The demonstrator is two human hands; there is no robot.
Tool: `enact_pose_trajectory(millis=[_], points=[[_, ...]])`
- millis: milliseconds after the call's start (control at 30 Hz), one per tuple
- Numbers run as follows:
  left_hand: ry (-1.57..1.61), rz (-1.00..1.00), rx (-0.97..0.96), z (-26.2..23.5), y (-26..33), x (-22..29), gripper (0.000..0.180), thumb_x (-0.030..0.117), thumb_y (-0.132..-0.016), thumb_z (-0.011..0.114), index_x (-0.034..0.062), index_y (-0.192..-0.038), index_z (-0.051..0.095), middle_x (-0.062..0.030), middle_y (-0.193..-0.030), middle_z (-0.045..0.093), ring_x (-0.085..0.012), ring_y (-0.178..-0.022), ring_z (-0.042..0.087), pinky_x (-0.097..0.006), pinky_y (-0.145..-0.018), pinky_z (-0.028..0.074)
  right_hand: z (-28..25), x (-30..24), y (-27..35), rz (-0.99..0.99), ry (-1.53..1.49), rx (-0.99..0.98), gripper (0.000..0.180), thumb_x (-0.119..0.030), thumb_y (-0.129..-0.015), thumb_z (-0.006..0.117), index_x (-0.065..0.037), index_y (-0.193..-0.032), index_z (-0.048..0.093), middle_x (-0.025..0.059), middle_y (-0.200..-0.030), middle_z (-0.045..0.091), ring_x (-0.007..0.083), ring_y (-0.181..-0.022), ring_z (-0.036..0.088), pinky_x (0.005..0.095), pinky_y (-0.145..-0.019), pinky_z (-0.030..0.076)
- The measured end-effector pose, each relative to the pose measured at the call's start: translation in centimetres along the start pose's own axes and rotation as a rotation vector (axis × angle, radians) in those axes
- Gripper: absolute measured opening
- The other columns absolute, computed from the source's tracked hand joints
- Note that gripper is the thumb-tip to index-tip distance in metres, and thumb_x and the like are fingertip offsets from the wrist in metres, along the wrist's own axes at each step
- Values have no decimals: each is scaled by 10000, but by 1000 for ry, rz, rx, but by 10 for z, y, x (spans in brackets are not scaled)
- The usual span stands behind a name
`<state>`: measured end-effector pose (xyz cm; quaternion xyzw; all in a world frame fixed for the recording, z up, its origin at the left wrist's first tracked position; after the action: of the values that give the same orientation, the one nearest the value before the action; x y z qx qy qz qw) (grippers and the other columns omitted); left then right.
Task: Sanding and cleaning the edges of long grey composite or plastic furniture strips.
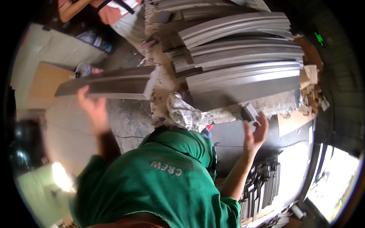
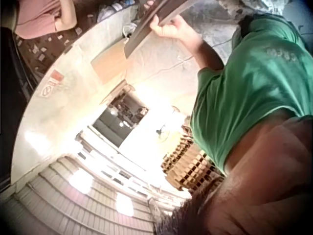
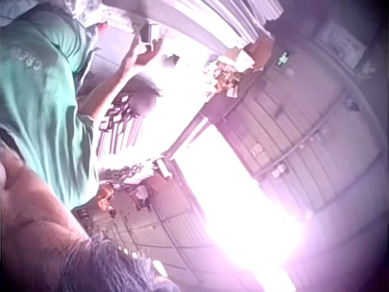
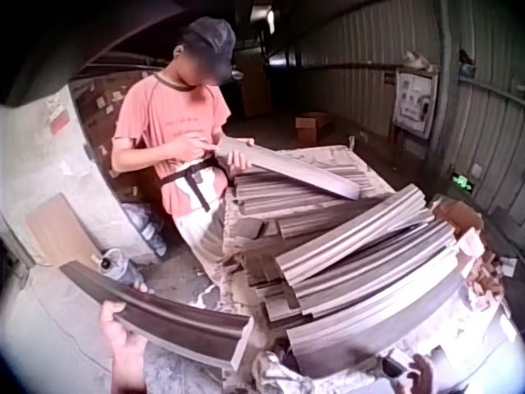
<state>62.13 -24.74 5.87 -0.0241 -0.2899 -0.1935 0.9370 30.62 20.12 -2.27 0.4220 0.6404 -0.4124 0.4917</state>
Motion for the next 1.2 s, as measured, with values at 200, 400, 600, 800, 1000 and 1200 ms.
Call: enact_pose_trajectory(millis=[200, 400, 600, 800, 1000, 1200], points=[[-39, 136, 45, 10, 3, -5, 422, -20, -669, 487, -18, -1090, 494, -204, -1099, 544, -350, -1100, 511, -522, -1066, 318, 189, -72, 62, -484, 356, -757, 648, -104, -671, 776, -84, -1259, 502, 150, -1250, 503, 295, -1087, 514, 405, -882, 463], [-108, 265, -17, 21, 6, 23, 557, -40, -647, 480, 37, -1196, 425, -185, -1110, 547, -343, -1094, 516, -532, -1053, 325, 205, -11, 40, -112, 43, -685, 304, -22, -792, 628, -22, -1094, 597, 61, -919, 628, 169, -847, 574, 318, -737, 470], [-221, 377, -206, 25, 29, 27, 783, -89, -593, 536, 111, -1313, 303, -131, -1101, 532, -298, -1027, 563, -439, -908, 459, 197, -117, 3, -60, -262, -478, 264, -65, -909, 478, 37, -1148, 531, 64, -1016, 583, 115, -883, 507, 260, -787, 412], [-21, 221, -219, 44, 38, 3, 1046, -147, -456, 514, 100, -1436, 242, -137, -1182, 530, -283, -1077, 555, -400, -987, 423, 277, -96, 69, -521, 94, -826, 484, -166, -966, 414, 75, -1365, 285, 235, -1390, 351, 329, -1277, 335, 404, -1064, 233], [-207, 196, -208, 26, 42, -1, 1060, -75, -473, 563, 88, -1456, 200, -136, -1191, 522, -270, -1107, 543, -371, -978, 407, 300, -59, 85, -589, 99, -849, 438, -66, -933, 419, 104, -1323, 315, 286, -1324, 393, 429, -1188, 394, 468, -1023, 287], [-204, 152, -342, 28, 36, -1, 1089, -100, -476, 577, 107, -1465, 171, -122, -1212, 518, -243, -1106, 533, -366, -977, 398, 298, -18, 68, -469, 170, -763, 303, -32, -893, 445, 108, -1162, 464, 268, -1070, 546, 417, -984, 502, 448, -894, 389]])
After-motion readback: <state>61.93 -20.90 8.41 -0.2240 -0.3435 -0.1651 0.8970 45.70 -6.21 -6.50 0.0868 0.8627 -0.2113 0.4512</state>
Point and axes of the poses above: each hand's wrist, its own y-axis away from the middle knuckle, its own z-axis out of the palm, x = y × z, the point moved 8 cm from there along -y, towards the middle knuckle
